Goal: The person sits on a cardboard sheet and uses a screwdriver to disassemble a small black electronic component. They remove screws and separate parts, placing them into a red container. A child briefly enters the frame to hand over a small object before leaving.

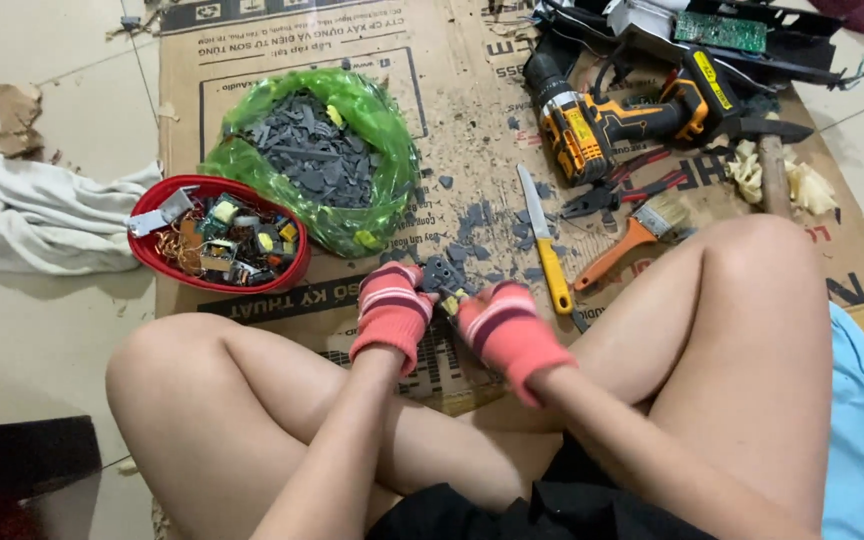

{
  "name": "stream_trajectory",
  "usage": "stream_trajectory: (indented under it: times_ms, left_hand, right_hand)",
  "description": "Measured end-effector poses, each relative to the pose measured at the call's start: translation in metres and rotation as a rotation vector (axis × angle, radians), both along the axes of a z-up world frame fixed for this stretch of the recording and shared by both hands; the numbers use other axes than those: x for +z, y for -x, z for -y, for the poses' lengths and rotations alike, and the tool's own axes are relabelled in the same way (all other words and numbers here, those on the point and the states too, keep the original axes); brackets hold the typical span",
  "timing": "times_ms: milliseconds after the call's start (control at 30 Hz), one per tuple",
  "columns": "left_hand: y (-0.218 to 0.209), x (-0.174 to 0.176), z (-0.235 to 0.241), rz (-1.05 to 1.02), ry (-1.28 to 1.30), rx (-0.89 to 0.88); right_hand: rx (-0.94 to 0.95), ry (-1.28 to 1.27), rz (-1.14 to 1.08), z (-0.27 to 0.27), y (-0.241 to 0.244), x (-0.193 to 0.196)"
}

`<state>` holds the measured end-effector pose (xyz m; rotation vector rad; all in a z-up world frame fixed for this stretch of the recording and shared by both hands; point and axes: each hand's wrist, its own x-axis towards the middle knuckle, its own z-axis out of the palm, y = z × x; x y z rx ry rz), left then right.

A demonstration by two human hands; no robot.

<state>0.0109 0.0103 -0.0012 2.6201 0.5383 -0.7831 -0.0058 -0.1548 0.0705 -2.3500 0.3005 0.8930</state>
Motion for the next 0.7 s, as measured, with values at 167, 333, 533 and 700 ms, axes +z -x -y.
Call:
stream_trajectory:
  times_ms: [167, 333, 533, 700]
  left_hand:
    - [-0.001, 0.005, 0.003, 0.034, -0.024, -0.016]
    - [-0.002, 0.001, 0.001, 0.049, -0.050, -0.037]
    - [-0.006, -0.003, -0.003, 0.064, 0.003, 0.011]
    - [-0.002, 0.030, 0.007, -0.006, 0.080, 0.092]
  right_hand:
    - [-0.108, -0.093, 0.060, 0.016, 0.005, 0.027]
    - [-0.025, -0.021, 0.008, 0.012, 0.016, 0.049]
    - [-0.066, 0.002, -0.007, 0.013, 0.015, 0.020]
    - [-0.349, -0.204, -0.004, 0.005, 0.038, 0.015]
